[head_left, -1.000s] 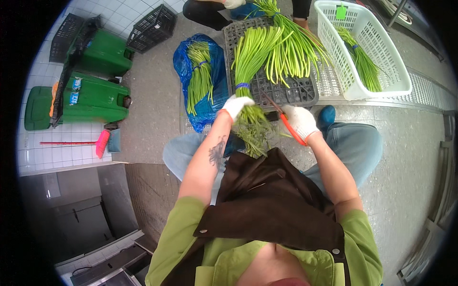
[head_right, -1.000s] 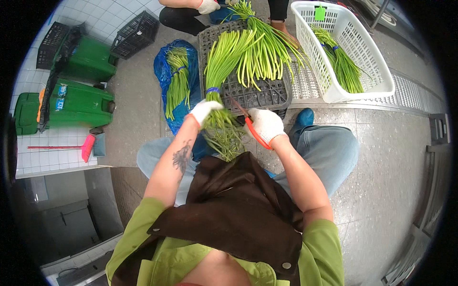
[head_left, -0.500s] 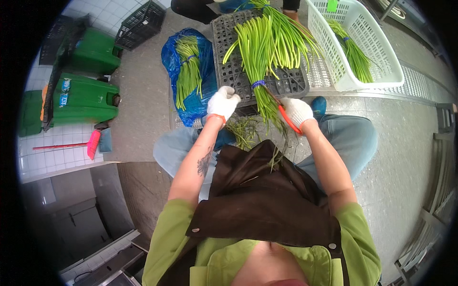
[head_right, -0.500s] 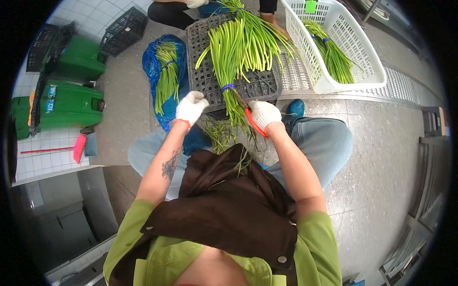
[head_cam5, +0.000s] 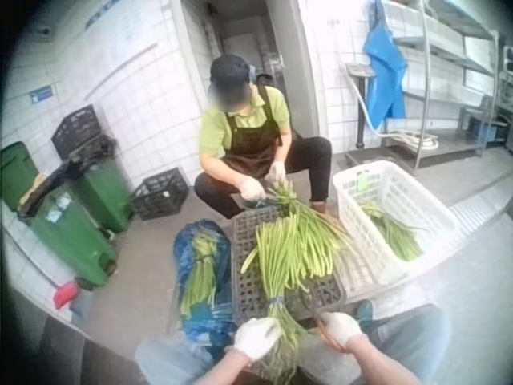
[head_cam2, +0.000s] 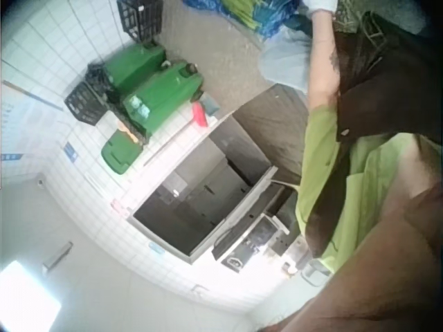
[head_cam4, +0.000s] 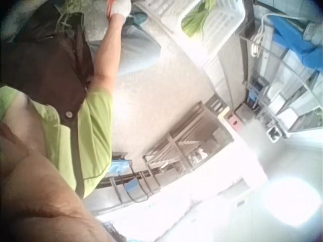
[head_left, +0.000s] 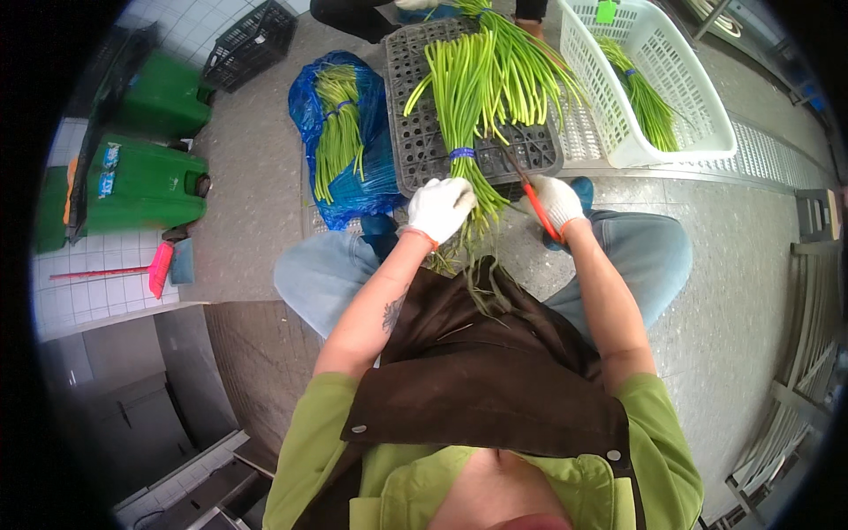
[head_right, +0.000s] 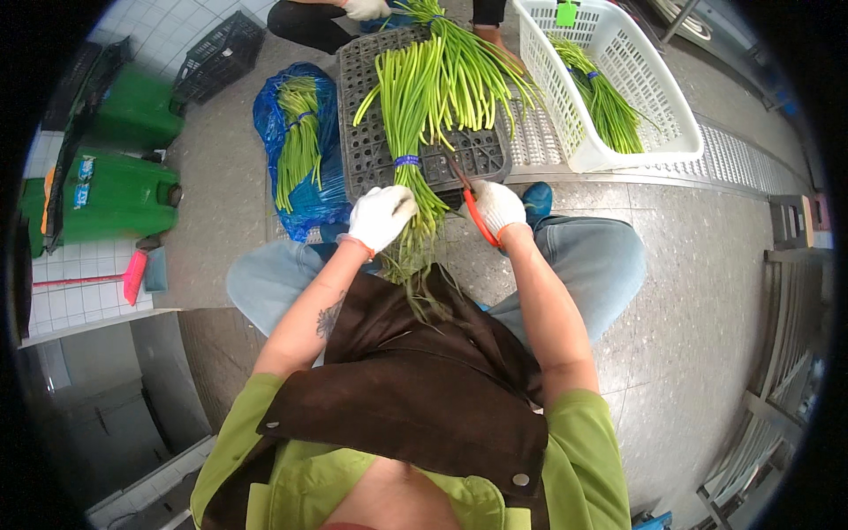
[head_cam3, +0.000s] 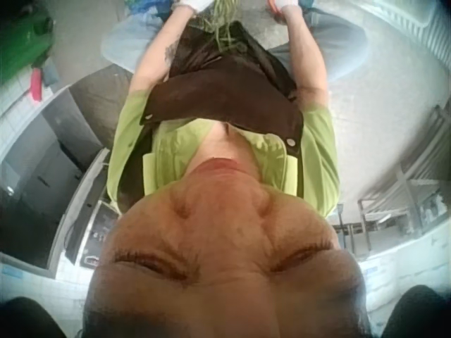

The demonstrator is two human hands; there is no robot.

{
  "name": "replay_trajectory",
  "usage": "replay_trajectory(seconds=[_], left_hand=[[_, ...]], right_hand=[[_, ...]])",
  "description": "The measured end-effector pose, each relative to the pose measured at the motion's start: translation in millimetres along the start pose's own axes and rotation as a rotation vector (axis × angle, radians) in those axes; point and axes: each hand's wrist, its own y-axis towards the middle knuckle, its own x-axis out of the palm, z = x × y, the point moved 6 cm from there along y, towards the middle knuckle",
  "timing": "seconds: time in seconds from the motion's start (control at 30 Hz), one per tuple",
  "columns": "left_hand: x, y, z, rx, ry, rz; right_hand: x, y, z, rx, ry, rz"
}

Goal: The person sits on the floor and uses scissors to trim the root ends of green vegetable stalks. They gather the stalks into bundles, cut the ends, and place the trimmed bundles into a white basket.

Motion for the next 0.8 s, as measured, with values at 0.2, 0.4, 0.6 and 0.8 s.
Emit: replay_trajectory(seconds=[0.2, 0.4, 0.6, 0.8], left_hand=[[15, -15, -62, -0.383, -0.376, -0.144], [3, 5, -40, -0.526, -0.200, -0.300], [6, 18, -34, -0.549, -0.018, -0.233], [19, 18, -48, -0.459, -0.088, -0.136]], right_hand=[[28, -7, -27, -0.165, 0.055, -0.218], [9, -14, -40, -0.111, 0.049, -0.149], [5, -25, -59, -0.141, 0.036, -0.192], [4, -28, -62, -0.112, -0.006, -0.132]])
